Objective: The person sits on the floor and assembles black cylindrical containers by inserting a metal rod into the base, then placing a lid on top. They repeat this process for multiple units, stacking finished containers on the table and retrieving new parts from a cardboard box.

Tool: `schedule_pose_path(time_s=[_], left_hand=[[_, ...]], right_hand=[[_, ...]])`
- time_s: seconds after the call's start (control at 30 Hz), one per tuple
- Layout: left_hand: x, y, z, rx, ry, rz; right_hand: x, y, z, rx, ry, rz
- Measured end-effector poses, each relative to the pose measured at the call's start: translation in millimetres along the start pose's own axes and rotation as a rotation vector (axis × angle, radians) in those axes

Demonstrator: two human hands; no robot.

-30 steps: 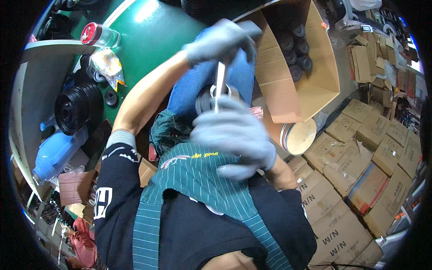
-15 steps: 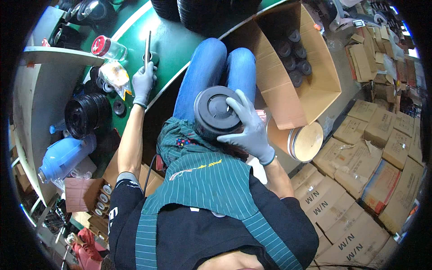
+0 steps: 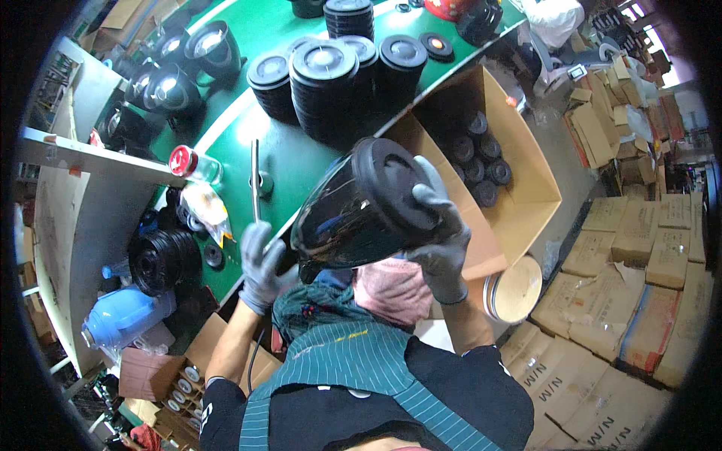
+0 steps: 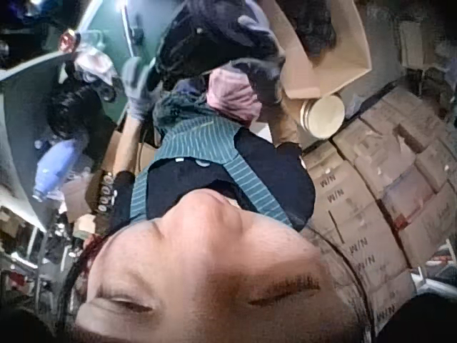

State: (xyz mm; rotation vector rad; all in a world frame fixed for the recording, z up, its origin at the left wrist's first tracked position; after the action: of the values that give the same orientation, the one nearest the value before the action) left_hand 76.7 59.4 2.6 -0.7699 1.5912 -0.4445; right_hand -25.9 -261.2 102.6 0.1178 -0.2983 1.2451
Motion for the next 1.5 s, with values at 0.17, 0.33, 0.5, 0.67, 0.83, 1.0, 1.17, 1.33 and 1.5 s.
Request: schedule_pose_path(time_s=[0.17,0.33,0.5,0.67,0.83,1.0,1.17,1.33,1.5], left_hand=[[31.5,0.5,-9.0,-0.228,0.061,0.033],[59.7,22.8,1.4,-0.368,0.250,0.113],[57.5,45.2,-18.2,-0.488,0.567,0.044],[-30.7,-57.8,6.6,-0.710,0.638,-0.131],[-68.9,-218.6,157.7,-0.111,-0.432,-0.428],[0.6,-308.3,346.3,-0.043,-0.355,-0.083],[99.5,-318.8,449.2,-0.155,-0.318,0.024],[98.0,-295.5,446.2,-0.228,-0.574,-0.013],[36.5,-205.6,422.0,-0.521,-0.829,0.239]], right_hand=[[20.9,-25.7,7.6,-0.270,0.297,-0.017],[25.3,-25.1,7.2,-0.313,0.282,0.050],[32.9,-16.8,-22.8,0.352,-0.294,-0.083],[36.7,-43.7,-49.2,0.446,-0.556,0.138],[24.9,-49.5,-65.1,0.548,-0.382,0.100],[2.3,-28.5,-100.8,0.463,-0.014,0.118],[-2.6,-27.5,-98.6,0.545,0.273,-0.028],[-14.8,-38.4,-110.8,0.530,0.159,0.003],[-9.2,-49.4,-115.6,0.498,0.140,0.091]])
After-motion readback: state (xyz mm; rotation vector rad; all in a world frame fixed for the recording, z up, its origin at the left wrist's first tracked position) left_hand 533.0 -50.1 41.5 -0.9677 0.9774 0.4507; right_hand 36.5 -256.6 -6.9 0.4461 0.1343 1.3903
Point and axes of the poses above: each hand's wrist, its own y-axis away from the middle knuckle, its own x-axis out of the palm, z = x × y, the point moved 4 cm from there along -y, towards the middle knuckle, and after that the axes turned 15 degrees about x, right-handed, at the moved point
